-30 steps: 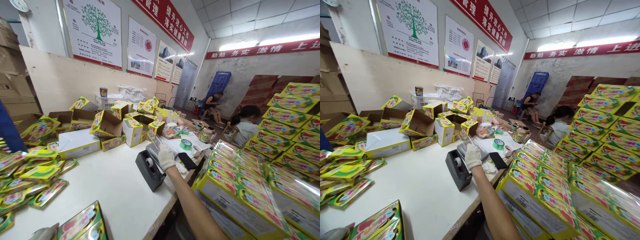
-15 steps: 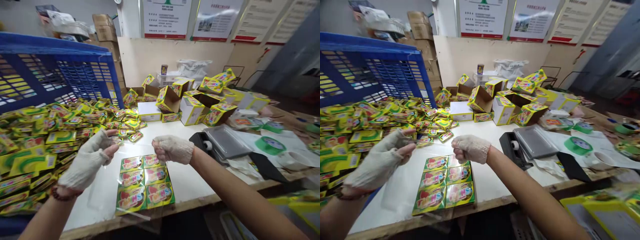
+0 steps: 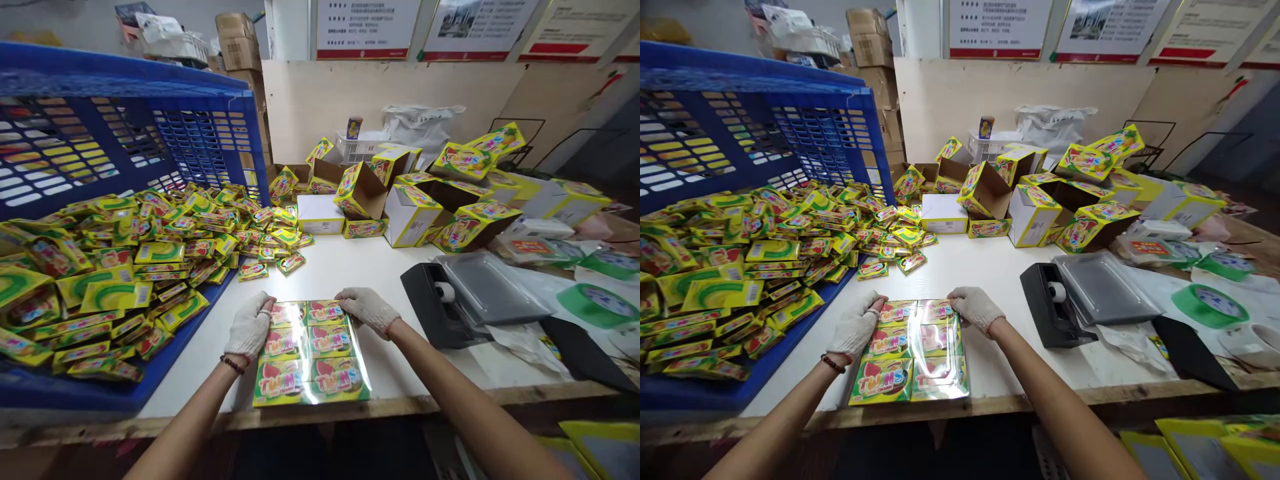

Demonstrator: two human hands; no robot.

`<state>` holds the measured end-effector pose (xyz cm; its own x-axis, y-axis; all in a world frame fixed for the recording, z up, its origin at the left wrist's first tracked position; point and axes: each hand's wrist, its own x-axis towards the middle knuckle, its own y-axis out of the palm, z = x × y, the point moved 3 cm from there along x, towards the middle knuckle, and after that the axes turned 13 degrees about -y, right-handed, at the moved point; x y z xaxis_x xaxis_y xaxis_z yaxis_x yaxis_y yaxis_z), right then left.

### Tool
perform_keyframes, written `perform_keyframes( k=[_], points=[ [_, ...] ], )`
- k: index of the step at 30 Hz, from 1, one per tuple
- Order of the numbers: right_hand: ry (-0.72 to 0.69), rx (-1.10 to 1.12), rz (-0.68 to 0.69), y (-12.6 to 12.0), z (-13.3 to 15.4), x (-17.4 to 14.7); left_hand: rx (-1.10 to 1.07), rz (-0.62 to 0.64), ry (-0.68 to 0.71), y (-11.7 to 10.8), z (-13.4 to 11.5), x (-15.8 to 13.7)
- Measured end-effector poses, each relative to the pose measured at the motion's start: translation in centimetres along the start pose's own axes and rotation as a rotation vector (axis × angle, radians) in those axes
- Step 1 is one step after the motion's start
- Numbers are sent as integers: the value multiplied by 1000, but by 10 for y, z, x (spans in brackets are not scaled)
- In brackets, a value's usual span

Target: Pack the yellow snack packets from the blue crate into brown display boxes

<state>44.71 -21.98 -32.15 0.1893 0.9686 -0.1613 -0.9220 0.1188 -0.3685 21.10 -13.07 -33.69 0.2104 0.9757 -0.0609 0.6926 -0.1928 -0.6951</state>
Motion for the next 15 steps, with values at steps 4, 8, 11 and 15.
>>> perform_keyframes(
  k=[4,8,11,15],
  points=[
    [7,58,-50,3,-5,-13,63,-14,73,-6,4,-13],
    [-7,-2,-24,3,-3,-8,434,82,576,3,-30,-24],
    [-18,-42,-13,2,-3,-3,617,209,775,27,-60,-28],
    [-111,-85,-39,1,-8,-17,654,265,806,57,-91,-31]
  ],
)
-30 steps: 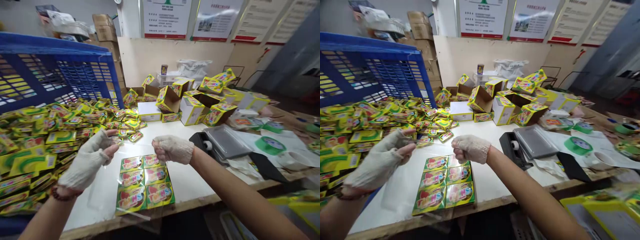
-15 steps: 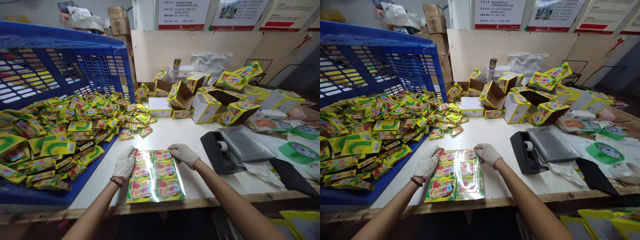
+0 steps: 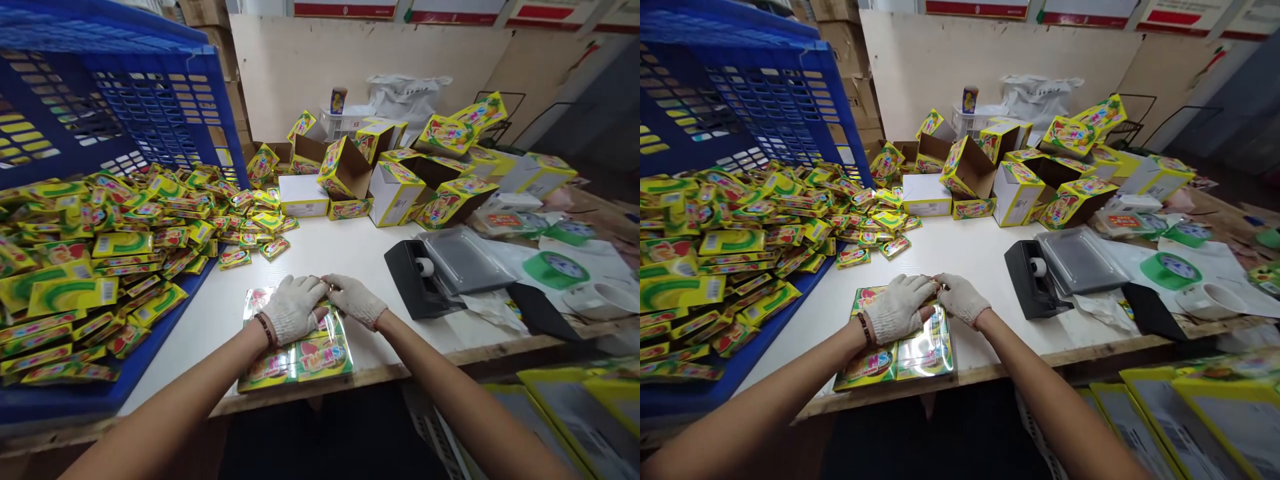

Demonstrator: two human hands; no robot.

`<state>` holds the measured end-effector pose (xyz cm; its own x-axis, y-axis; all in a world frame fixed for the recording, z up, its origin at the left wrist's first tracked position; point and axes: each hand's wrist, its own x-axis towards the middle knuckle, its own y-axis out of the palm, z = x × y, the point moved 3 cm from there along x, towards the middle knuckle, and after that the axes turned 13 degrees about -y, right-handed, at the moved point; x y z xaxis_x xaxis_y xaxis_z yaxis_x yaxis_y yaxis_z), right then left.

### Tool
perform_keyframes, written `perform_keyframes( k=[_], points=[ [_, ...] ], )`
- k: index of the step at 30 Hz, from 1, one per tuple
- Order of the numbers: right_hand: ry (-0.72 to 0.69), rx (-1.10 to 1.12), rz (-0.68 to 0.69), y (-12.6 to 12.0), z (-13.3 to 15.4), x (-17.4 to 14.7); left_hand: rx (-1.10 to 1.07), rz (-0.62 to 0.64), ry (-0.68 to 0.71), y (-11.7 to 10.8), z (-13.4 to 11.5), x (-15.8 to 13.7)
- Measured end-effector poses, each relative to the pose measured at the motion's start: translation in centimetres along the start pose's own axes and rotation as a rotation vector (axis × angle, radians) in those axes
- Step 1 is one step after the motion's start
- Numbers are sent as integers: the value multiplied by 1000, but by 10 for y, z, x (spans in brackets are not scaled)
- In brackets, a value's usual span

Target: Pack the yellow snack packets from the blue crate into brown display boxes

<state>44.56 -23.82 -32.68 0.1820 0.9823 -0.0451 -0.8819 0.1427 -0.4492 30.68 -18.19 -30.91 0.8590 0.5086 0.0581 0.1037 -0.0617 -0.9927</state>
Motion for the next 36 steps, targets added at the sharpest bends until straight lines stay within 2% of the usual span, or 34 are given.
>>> perform_keyframes(
  k=[3,6,8,12,16,18,20,23,24,26,28,30,33,36],
  points=[
    [44,73,2,2,-8,-35,36,8,15,2,-9,6],
    [188,305,68,10,-15,-77,63,22,10,3,-10,3],
    [220,455,49,15,-18,-97,64,29,9,3,-10,0],
    [201,638,-73,30,-23,-114,59,0,34,4,-15,-6],
    [224,653,-95,36,-27,-119,65,-24,51,6,-17,-8],
    [247,545,-90,17,-30,-123,77,-32,52,7,-15,-6],
    [240,303,-226,-26,-37,-128,86,-30,49,8,-14,-4],
    [163,-221,-749,-118,-50,-137,91,-8,44,9,-13,-2],
    [170,-323,-847,-143,-57,-138,90,-2,40,9,-13,-2],
    [195,-332,-777,-173,-75,-132,85,5,36,9,-13,-2],
    [189,-271,-682,-183,-92,-123,75,6,30,9,-13,-2],
    [157,-230,-659,-181,-102,-116,70,1,25,9,-13,-1],
    [95,-227,-720,-173,-105,-115,87,-9,33,9,-13,-1],
    [50,-260,-802,-167,-98,-129,120,-30,52,7,-14,-2]
  ],
)
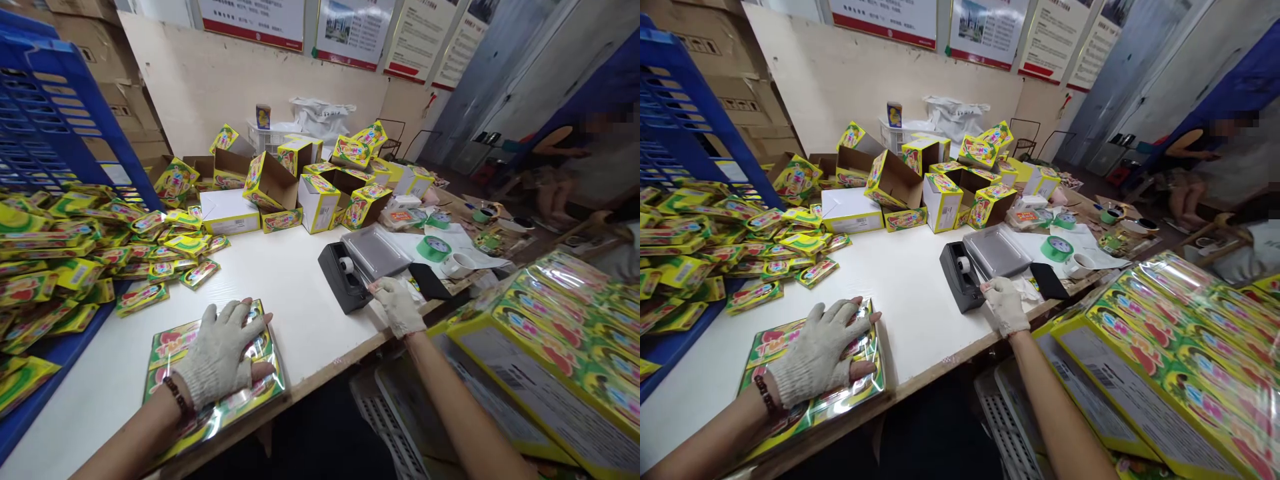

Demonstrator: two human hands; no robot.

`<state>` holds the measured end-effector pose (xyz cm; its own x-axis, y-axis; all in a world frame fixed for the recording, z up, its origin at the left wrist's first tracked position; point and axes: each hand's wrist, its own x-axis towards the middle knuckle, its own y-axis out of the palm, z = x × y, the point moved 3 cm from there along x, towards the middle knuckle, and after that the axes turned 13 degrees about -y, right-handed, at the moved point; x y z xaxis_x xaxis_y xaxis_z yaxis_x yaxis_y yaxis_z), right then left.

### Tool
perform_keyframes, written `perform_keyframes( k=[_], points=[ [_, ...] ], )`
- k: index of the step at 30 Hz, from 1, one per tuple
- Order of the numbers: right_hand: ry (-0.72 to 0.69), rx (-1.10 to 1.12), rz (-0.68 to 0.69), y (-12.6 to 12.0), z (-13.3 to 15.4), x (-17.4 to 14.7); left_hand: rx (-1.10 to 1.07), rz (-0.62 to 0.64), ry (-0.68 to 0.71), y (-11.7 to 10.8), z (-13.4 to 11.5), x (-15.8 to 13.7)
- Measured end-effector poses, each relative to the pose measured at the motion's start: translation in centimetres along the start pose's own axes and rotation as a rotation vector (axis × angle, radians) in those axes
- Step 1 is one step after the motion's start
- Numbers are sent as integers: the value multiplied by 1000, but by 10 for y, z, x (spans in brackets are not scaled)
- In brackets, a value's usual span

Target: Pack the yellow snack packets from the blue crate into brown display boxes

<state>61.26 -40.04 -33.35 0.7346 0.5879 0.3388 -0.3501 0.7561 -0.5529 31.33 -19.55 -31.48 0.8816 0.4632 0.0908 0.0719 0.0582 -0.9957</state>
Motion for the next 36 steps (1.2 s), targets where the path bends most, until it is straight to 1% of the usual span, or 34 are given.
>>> perform_keyframes(
  k=[3,5,9,12,14,15,16,17,19,21,22,24,25,28,30,32,34,36],
  points=[
    [18,-22,-53,-11,6,-21,12,-11,10,-1,-1,0],
    [76,-22,-60,-13,7,-36,13,-10,13,-1,-1,1],
    [208,-20,-24,-2,-2,-55,18,-18,22,0,-1,1],
    [261,-21,-17,5,-12,-59,11,-35,22,0,-1,0],
    [294,-6,5,6,-11,-60,-6,-43,16,0,-1,-1],
    [296,20,55,7,-6,-61,-16,-44,13,-1,-1,-2],
    [276,60,143,9,2,-60,-24,-44,13,-1,-1,-2],
    [236,112,260,14,13,-59,-29,-41,14,-1,-1,-3],
    [112,254,550,29,45,-55,-34,-30,20,-1,-1,-3],
    [-9,416,814,52,79,-50,-37,-22,16,0,-1,-3],
    [-53,497,924,65,94,-47,-40,-23,12,0,-1,-4],
    [-101,601,1097,93,114,-40,-50,-30,9,0,-1,-4],
    [-110,620,1160,107,119,-37,-57,-34,12,-1,-1,-4],
    [-117,580,1273,140,115,-29,-73,-34,13,-1,-1,-3],
    [-130,544,1295,153,106,-28,-83,-35,-9,-2,-1,-2],
    [-120,570,1296,161,97,-31,-96,-33,-33,-3,-1,-2],
    [-52,661,1281,166,89,-37,-110,-29,-44,-3,-1,-1],
    [69,749,1246,170,83,-46,-119,-21,-46,-2,-1,0]
  ],
)
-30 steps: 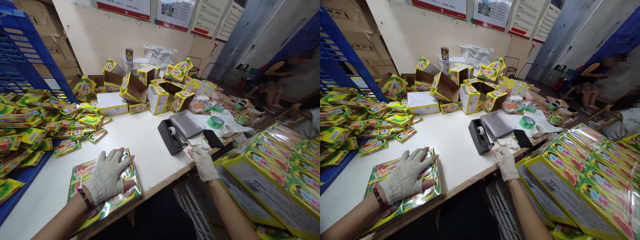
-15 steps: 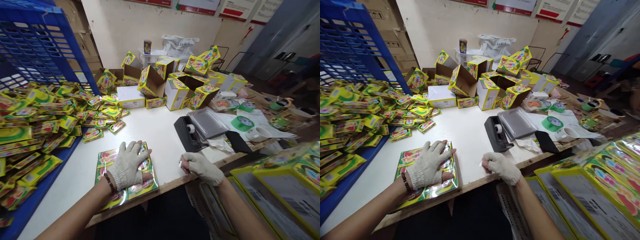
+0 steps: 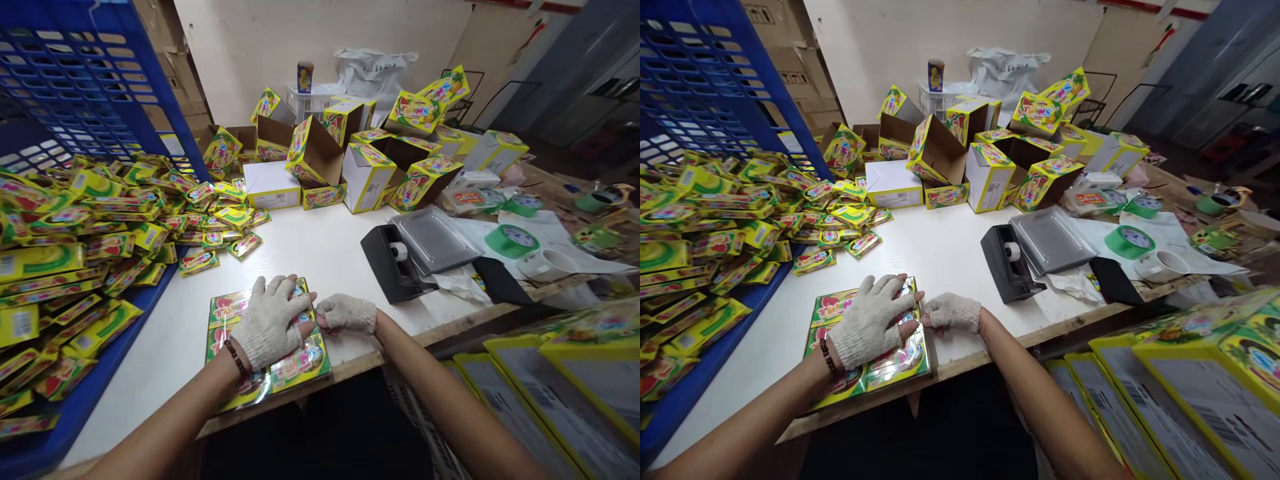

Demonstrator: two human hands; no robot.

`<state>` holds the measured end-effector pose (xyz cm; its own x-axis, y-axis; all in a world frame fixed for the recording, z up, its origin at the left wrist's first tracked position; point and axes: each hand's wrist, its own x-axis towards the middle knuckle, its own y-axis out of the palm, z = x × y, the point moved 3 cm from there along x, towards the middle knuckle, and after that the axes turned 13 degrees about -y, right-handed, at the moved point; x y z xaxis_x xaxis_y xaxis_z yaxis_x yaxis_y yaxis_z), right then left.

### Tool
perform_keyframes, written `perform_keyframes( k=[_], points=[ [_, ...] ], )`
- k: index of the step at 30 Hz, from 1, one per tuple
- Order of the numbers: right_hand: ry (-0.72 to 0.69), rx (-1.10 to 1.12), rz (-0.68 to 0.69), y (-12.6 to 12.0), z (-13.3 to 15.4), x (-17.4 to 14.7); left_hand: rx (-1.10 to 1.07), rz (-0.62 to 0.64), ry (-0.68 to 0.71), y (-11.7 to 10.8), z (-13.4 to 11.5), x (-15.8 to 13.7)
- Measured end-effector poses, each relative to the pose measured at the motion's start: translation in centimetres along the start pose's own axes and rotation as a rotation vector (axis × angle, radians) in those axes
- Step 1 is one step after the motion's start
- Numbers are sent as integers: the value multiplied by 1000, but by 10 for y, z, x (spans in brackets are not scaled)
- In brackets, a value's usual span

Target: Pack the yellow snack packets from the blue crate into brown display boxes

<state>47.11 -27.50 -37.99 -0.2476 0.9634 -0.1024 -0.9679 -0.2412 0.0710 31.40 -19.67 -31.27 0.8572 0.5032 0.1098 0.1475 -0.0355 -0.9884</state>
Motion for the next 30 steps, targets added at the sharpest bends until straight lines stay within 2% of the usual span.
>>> perform_keyframes(
  k=[4,6,8,11,13,15,16,19,20,21,23,26,28,30],
  points=[
    [170,116,-172,14,-22,-5,18,-6,-6,1,-3,3],
    [188,154,-264,25,-27,-9,34,-6,34,-2,-7,-3],
    [181,153,-346,35,-27,-14,25,17,139,-9,-9,-20],
    [215,-21,-475,37,-19,-34,-9,72,312,-16,1,-65],
    [158,-161,-576,26,-5,-57,28,22,357,-15,20,-99],
    [40,-303,-735,3,13,-87,41,-172,386,-8,40,-126],
    [-18,-403,-858,-13,23,-104,18,-254,400,-3,47,-134],
    [-107,-792,-1275,-61,46,-154,-48,-400,359,17,51,-131],
    [-91,-892,-1344,-76,50,-165,-58,-428,328,22,46,-122],
    [-55,-956,-1358,-89,50,-172,-69,-461,297,26,38,-111],
    [18,-976,-1263,-110,45,-174,-98,-557,249,28,18,-88],
    [48,-887,-1109,-124,33,-165,-177,-700,183,27,-3,-61],
    [37,-859,-1096,-125,29,-158,-228,-706,177,28,-8,-54],
    [16,-866,-1114,-121,30,-156,-256,-642,183,29,-7,-54]
  ],
)
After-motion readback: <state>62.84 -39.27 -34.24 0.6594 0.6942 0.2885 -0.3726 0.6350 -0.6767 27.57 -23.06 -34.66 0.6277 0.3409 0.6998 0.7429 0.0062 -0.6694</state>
